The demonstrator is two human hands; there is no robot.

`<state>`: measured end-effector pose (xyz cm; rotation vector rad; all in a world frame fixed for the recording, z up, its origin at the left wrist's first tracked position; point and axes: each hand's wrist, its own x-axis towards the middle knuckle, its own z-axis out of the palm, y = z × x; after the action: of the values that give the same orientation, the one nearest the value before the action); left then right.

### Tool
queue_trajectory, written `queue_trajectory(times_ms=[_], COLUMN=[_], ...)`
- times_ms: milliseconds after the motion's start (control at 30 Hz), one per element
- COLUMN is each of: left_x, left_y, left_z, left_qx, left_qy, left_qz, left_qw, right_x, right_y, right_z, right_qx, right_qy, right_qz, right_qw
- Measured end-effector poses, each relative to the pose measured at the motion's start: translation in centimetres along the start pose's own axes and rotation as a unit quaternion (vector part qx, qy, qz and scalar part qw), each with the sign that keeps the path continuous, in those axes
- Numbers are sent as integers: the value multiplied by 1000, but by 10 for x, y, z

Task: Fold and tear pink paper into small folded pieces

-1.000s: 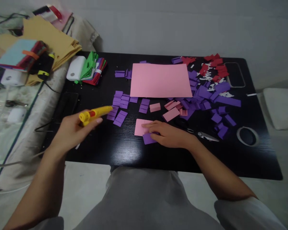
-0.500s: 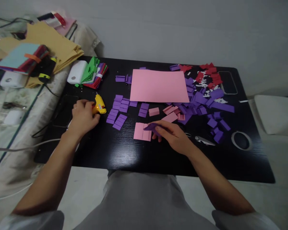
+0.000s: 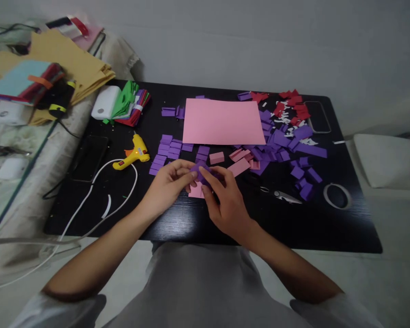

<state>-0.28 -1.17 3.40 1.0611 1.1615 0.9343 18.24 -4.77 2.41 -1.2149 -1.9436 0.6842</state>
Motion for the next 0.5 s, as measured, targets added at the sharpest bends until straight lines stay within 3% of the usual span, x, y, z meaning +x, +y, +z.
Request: queue_trajectory(times_ms=[167,300,500], left_x=[12,13,5], left_y=[-4,-13,-30], left_z=[-11,-11,-12], left_qx=[67,56,47], left_qy=[15,21,25], left_qz=[46,23,-6], left_qw=[997,998,999], right_x=[4,11,7], right_y=[7,21,31], right_z=[-3,1,16], right_qx=[127,215,249], right_qy=[-25,-20,-18], right_qz=[98,185,223], right_qw=[987,959,942])
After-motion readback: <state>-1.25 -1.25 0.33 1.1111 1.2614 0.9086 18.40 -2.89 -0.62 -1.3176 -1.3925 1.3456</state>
